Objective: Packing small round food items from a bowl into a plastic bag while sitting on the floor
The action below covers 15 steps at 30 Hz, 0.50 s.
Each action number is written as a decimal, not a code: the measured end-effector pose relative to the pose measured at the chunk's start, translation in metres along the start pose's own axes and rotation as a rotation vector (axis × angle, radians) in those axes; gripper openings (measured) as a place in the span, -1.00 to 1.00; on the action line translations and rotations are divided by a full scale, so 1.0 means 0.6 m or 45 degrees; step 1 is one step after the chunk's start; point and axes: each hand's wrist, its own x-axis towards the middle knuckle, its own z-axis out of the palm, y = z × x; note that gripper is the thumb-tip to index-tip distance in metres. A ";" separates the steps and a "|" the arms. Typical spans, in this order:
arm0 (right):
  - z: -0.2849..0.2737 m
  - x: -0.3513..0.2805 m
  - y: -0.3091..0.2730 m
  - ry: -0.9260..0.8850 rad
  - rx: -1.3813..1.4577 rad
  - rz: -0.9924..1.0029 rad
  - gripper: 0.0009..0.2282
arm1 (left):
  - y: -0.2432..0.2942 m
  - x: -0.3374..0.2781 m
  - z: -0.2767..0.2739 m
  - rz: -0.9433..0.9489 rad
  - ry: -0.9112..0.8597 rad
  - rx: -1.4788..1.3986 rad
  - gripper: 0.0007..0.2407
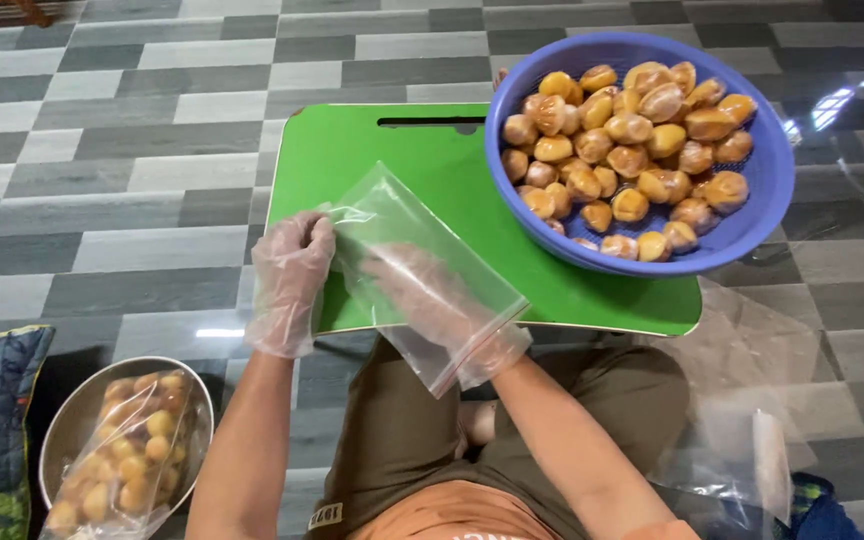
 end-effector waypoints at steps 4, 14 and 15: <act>-0.026 -0.050 -0.013 0.045 0.362 0.068 -0.76 | -0.006 0.011 -0.004 -0.080 -0.027 -0.007 -0.78; -0.198 -0.181 -0.059 0.244 -0.409 0.175 -0.77 | -0.014 -0.001 -0.015 0.270 0.255 -0.100 -0.77; -0.211 -0.162 -0.072 0.246 -0.413 0.165 -0.77 | -0.008 -0.001 -0.018 0.274 0.265 -0.104 -0.77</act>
